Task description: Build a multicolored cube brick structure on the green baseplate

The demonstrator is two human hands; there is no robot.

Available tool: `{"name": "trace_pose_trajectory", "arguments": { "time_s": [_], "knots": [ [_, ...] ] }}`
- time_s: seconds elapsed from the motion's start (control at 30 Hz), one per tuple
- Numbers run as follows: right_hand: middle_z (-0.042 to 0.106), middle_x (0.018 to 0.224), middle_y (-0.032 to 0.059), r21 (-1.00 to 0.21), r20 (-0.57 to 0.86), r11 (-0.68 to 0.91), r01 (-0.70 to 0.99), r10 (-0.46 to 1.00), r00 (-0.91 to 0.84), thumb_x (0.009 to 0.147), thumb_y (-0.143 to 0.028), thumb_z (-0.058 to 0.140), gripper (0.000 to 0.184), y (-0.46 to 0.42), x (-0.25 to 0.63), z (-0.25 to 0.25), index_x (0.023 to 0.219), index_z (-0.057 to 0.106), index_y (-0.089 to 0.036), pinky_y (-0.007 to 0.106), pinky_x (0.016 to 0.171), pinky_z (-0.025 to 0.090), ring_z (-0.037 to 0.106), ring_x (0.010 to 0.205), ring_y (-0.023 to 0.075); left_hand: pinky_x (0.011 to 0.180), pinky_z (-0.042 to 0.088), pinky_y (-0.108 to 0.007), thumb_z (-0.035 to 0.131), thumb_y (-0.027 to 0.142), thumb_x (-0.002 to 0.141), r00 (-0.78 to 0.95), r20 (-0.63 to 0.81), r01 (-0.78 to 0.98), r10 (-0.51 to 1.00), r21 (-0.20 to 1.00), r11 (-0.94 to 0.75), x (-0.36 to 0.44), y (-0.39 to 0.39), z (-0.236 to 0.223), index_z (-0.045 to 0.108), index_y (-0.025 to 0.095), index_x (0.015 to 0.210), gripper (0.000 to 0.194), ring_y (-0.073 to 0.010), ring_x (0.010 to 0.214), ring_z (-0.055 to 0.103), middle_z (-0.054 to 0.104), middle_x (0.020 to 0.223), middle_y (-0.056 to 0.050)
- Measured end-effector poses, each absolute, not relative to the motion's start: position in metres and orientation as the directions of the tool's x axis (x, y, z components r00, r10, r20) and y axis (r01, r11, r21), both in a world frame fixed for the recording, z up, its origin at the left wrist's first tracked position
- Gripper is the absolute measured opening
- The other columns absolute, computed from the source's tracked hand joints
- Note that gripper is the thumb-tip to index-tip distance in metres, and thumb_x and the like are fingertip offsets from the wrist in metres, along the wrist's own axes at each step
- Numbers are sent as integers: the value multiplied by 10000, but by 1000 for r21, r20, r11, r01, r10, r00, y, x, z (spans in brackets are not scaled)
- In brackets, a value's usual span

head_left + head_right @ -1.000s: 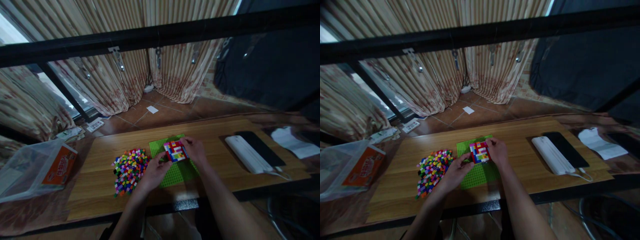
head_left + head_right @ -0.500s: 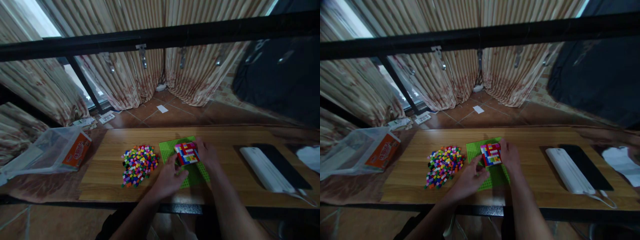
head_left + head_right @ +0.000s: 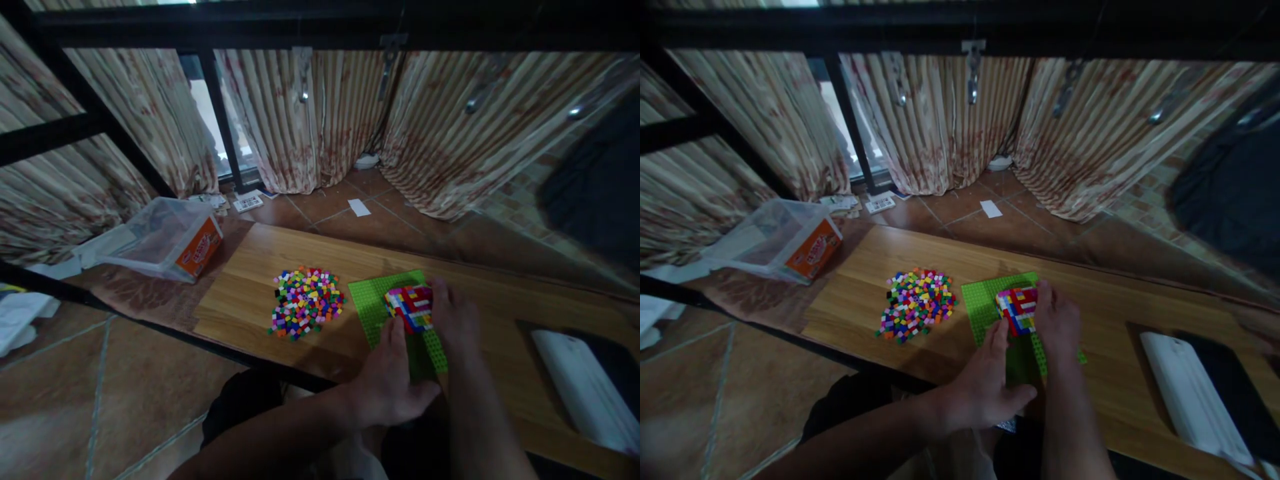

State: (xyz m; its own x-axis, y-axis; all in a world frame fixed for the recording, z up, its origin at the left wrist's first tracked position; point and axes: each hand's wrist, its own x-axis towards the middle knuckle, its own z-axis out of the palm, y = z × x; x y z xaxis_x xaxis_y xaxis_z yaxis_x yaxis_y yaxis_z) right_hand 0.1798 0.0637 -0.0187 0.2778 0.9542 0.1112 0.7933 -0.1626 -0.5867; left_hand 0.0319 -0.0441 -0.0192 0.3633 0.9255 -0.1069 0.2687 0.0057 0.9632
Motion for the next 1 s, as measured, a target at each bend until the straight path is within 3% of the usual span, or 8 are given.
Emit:
{"name": "trace_pose_trajectory", "arguments": {
  "time_s": [0.13, 0.4, 0.5, 0.7, 0.83, 1.0],
  "knots": [
    [735, 980, 164, -647, 123, -151, 747, 947, 298, 938, -537, 298, 598, 68, 184, -21, 1097, 740, -168, 379, 770, 458, 657, 895, 281, 1253, 151, -482, 679, 425, 741, 439, -193, 302, 877, 952, 58, 38, -55, -14, -2, 7, 1558, 1142, -359, 1521, 6, -11, 1639, -233],
    [750, 914, 102, -812, 38, -156, 563, 947, 318, 912, -560, 390, 547, 73, 189, -25, 1139, 724, -192, 349, 703, 490, 672, 784, 234, 1257, 122, -499, 615, 427, 805, 514, -221, 242, 829, 964, 107, 52, -72, -18, -17, 46, 1565, 1060, -343, 1516, -39, -67, 1643, -179],
    [752, 924, 93, -830, 66, -97, 549, 961, 268, 903, -553, 425, 525, 74, 187, -26, 1123, 729, -186, 348, 717, 497, 671, 790, 225, 1249, 139, -515, 658, 438, 763, 543, -268, 222, 796, 960, 171, 53, -69, -16, 19, 60, 1571, 1097, -361, 1517, 6, -10, 1648, -187],
    [763, 1033, 50, -860, 55, -8, 510, 993, 108, 848, -497, 558, 398, 81, 178, -30, 1055, 755, -221, 345, 798, 530, 687, 938, 236, 1201, 292, -525, 765, 498, 665, 584, -249, 78, 773, 965, 252, 56, -55, -9, 136, 155, 1578, 1161, -372, 1475, 254, 246, 1615, -166],
    [777, 953, 31, -868, 58, 16, 496, 996, 69, 791, -468, 632, 320, 82, 172, -32, 967, 775, -242, 338, 751, 560, 706, 873, 226, 1160, 366, -496, 785, 481, 656, 611, -217, 20, 761, 966, 259, 54, -49, -3, 267, 132, 1539, 1082, -363, 1418, 375, 389, 1539, -179],
    [779, 925, 23, -872, 34, 27, 489, 999, 4, 772, -465, 657, 299, 79, 164, -32, 951, 778, -258, 331, 707, 579, 717, 826, 218, 1141, 390, -453, 799, 412, 665, 661, -193, -6, 725, 965, 262, 40, -44, 8, 312, 140, 1520, 1021, -333, 1382, 438, 455, 1507, -150]
  ]
}}
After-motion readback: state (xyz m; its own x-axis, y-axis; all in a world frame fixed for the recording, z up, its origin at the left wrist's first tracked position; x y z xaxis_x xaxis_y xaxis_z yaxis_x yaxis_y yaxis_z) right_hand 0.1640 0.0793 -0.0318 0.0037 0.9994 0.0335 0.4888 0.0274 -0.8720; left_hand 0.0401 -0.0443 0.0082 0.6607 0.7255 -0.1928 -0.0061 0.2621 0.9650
